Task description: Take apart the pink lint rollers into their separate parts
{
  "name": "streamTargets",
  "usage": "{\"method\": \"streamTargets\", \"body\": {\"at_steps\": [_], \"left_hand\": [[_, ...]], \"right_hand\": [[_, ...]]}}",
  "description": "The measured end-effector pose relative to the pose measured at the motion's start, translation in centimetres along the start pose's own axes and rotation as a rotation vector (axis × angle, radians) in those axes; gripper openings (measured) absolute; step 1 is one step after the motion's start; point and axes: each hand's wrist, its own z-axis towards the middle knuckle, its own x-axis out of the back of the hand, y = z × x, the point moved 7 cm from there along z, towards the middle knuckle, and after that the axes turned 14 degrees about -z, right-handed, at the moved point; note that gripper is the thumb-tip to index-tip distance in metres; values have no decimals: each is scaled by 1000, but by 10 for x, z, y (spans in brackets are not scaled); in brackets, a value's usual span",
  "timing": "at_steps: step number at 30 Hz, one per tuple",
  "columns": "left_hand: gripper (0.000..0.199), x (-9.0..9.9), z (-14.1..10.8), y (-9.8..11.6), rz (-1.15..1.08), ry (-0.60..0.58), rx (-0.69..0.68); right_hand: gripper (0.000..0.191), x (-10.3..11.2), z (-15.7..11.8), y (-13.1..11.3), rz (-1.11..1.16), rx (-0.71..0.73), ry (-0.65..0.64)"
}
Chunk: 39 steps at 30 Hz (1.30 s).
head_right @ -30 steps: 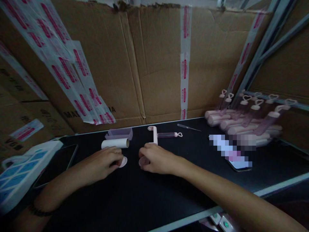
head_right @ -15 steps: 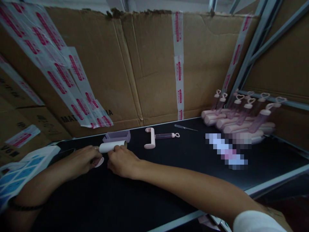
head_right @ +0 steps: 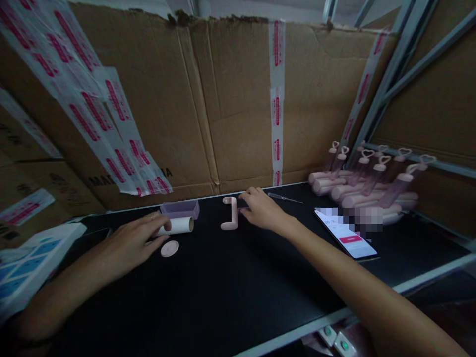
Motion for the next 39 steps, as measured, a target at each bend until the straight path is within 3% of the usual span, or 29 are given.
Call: {"method": "streamTargets", "body": {"at_steps": [2,4,7,11,17,21,23,26,31,36,39], "left_hand": [[20,-8,4,21,-46,24,-37],[21,-18,6,39,-90,30,-59],[20,-29,6,51,-142,62,-56],[16,-33,4,53,-209,136,-24],[19,-28,0,63,-465,303,1],[53,-25,0,87,-711,361,-160],[62,-25,0,98,-787,386,-241],[47,-26,-2,107,-831,401,-304],[18,-32,-7,112,-841,384,-325],[17,-31,-13,114,-787,426,-358],[21,-25,-18,115,-738,478,-384]], "right_hand": [[30,-15,-6,29,11,-26,-41],[26,-29,-10,41,43,-27,-68],[15,-38,-13,41,119,-17,-66],[12,-25,-16,34,269,-16,26],[22,8,-26,7,639,-17,243],[29,9,-36,-33,894,8,268],[29,6,-42,-51,980,18,246],[27,0,-51,-68,1059,29,212],[30,-12,-60,-75,1170,1,175],[41,-16,-61,-78,1178,25,136],[43,-8,-59,-71,1058,45,189]]}}
